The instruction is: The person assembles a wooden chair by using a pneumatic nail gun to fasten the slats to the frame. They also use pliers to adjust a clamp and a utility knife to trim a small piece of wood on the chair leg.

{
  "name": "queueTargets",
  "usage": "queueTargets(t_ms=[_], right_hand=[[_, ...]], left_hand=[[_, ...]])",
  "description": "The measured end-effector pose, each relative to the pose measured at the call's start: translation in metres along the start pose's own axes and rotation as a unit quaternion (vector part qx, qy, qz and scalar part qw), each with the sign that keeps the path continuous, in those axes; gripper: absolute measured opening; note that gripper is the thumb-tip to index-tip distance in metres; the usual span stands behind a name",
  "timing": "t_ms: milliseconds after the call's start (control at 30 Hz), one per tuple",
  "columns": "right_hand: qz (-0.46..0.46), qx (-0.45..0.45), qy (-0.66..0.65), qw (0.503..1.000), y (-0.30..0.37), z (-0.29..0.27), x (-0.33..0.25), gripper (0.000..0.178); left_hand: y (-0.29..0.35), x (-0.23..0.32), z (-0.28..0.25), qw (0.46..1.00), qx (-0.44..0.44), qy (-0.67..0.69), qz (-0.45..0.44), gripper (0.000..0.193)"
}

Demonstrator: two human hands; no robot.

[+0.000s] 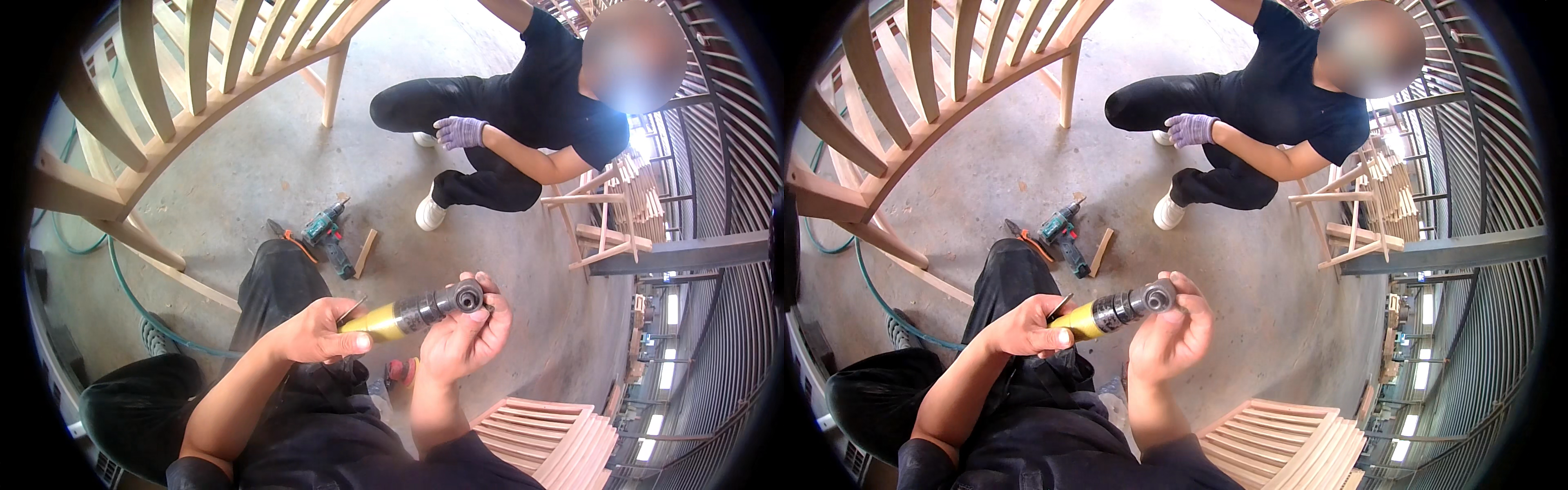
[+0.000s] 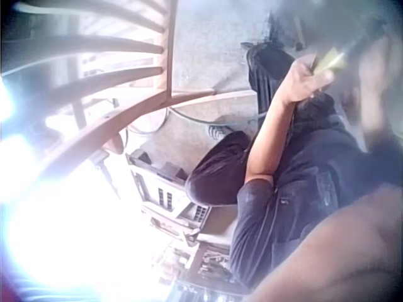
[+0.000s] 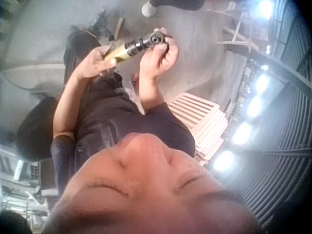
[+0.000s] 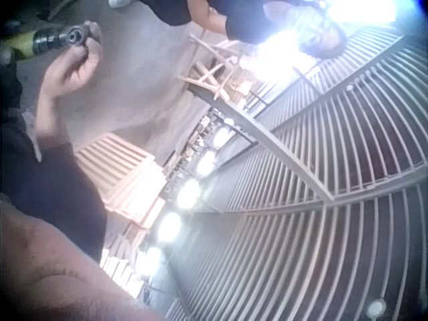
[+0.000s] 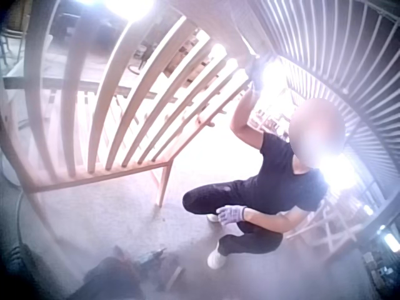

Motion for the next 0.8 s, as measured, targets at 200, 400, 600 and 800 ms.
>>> queueTargets(t_ms=[200,400,600,800], right_hand=[[-0.013,-0.006,0.003,1.000,0.000,0.001,-0.004,0.023],[-0.005,-0.003,0.003,1.000,0.000,0.000,-0.002,0.023],[0.045,0.012,-0.018,0.999,0.004,0.003,0.009,0.023],[0.055,0.036,-0.035,0.997,0.004,0.010,0.025,0.028]], left_hand=[[-0.002,-0.007,0.001,0.998,-0.047,0.048,0.001,0.057],[-0.002,-0.001,0.004,0.998,-0.033,0.042,-0.012,0.051],[0.001,0.008,0.000,1.000,0.018,-0.015,-0.014,0.047],[0.012,0.020,-0.010,0.992,0.097,-0.078,-0.011,0.050]])
Point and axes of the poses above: each hand's wrist, its own y-axis away from the middle knuckle, its own z-axis out of the palm, x = y × z, the point moved 5 cm from there along -y, towards the middle knuckle, and after that the axes turned 1 degree about x, right-handed, at the moved point
